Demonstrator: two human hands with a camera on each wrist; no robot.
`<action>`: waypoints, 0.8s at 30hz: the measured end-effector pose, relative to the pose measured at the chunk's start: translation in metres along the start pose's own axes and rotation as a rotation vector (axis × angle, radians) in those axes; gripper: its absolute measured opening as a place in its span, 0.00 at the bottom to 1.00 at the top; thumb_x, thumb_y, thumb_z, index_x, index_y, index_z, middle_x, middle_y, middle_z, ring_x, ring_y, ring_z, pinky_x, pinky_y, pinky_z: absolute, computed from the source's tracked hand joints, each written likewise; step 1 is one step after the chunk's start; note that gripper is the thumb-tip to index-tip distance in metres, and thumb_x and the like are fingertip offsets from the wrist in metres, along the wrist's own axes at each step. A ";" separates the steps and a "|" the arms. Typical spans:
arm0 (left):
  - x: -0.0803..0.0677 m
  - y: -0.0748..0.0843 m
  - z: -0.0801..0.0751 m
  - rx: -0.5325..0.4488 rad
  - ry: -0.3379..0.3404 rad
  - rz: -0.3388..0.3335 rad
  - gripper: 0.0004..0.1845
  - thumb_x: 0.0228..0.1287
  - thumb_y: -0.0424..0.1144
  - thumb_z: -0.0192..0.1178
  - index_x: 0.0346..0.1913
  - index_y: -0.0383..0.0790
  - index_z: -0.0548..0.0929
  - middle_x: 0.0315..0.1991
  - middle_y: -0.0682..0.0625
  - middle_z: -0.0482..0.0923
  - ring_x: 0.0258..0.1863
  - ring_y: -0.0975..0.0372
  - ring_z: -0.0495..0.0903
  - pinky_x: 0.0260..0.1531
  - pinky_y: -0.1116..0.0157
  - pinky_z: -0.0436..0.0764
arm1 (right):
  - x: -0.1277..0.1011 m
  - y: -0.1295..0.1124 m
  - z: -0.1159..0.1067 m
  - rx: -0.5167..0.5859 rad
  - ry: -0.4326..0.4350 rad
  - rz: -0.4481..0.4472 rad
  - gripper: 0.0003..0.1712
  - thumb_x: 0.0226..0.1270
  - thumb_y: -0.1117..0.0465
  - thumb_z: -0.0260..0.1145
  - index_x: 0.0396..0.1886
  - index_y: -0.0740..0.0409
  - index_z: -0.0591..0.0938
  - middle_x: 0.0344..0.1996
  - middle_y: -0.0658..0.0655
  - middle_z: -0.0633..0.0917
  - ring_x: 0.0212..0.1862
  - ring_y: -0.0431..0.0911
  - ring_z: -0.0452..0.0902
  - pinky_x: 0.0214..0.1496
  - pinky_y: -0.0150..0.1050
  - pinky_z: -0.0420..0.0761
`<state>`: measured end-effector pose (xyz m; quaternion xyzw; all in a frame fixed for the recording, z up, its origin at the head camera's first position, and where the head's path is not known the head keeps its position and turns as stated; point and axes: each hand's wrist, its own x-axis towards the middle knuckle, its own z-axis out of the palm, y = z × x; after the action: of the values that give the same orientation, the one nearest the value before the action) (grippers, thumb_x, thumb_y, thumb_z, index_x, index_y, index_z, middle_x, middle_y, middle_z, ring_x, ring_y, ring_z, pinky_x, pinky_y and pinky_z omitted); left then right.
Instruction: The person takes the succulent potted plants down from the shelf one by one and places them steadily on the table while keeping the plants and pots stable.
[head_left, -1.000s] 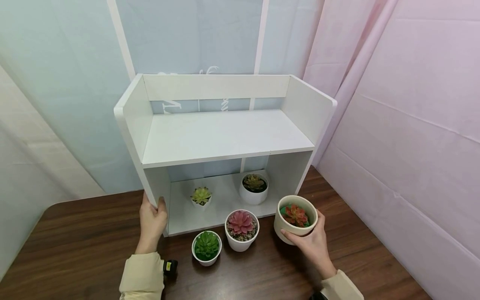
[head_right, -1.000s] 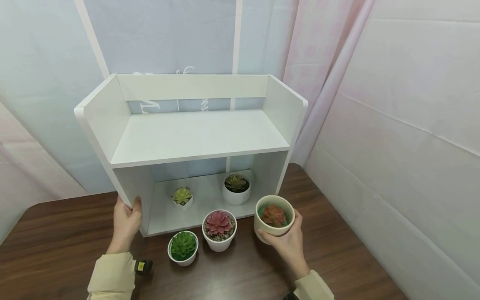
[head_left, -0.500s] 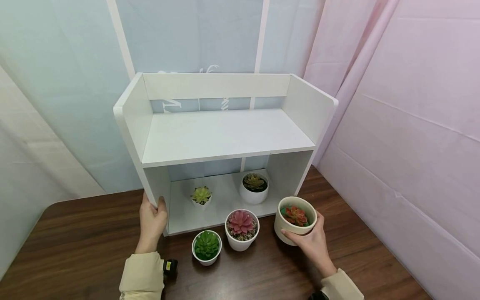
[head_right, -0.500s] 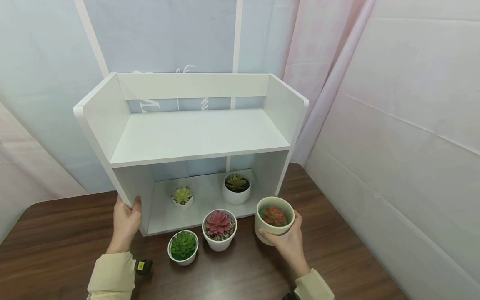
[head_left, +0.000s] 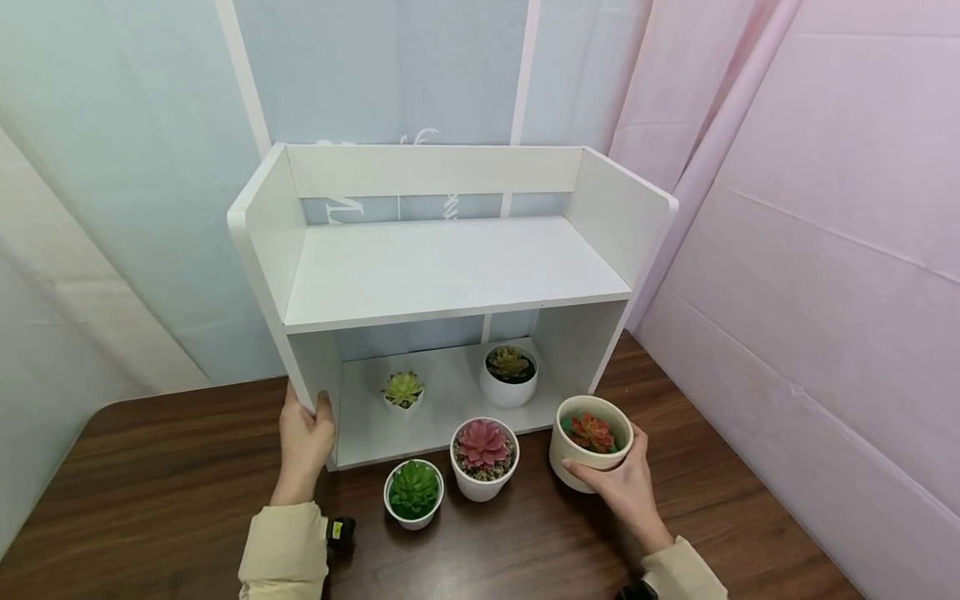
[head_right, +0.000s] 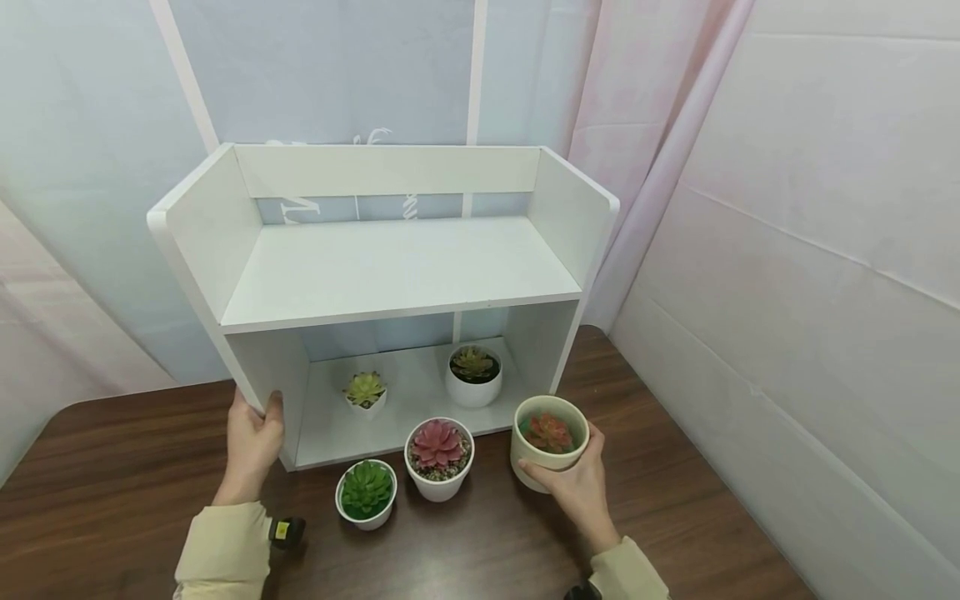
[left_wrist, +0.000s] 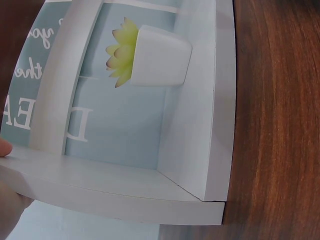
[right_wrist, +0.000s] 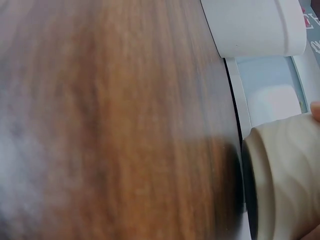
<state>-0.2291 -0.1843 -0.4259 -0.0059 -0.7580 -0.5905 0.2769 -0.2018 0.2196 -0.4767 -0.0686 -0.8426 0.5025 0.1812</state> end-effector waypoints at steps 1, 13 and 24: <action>0.000 0.000 0.000 0.000 0.001 0.000 0.27 0.68 0.24 0.43 0.70 0.31 0.58 0.65 0.31 0.64 0.66 0.39 0.62 0.59 0.35 0.62 | 0.000 0.001 0.000 0.000 -0.001 0.002 0.62 0.34 0.60 0.84 0.66 0.64 0.55 0.59 0.63 0.71 0.60 0.48 0.67 0.56 0.32 0.62; -0.001 0.000 0.000 0.000 -0.003 -0.006 0.27 0.68 0.24 0.43 0.70 0.31 0.58 0.66 0.30 0.64 0.67 0.38 0.61 0.60 0.35 0.61 | -0.001 0.002 0.000 -0.019 -0.009 0.024 0.63 0.33 0.58 0.85 0.66 0.64 0.55 0.59 0.64 0.72 0.61 0.53 0.67 0.58 0.38 0.63; 0.000 -0.003 0.001 -0.008 -0.006 -0.009 0.28 0.69 0.24 0.41 0.71 0.31 0.56 0.66 0.30 0.62 0.67 0.39 0.60 0.59 0.35 0.62 | -0.001 0.002 -0.003 -0.059 -0.040 0.045 0.63 0.34 0.55 0.84 0.66 0.62 0.54 0.60 0.66 0.71 0.62 0.57 0.67 0.60 0.52 0.66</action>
<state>-0.2310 -0.1844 -0.4287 -0.0055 -0.7566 -0.5947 0.2719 -0.2003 0.2233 -0.4774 -0.0827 -0.8587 0.4827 0.1509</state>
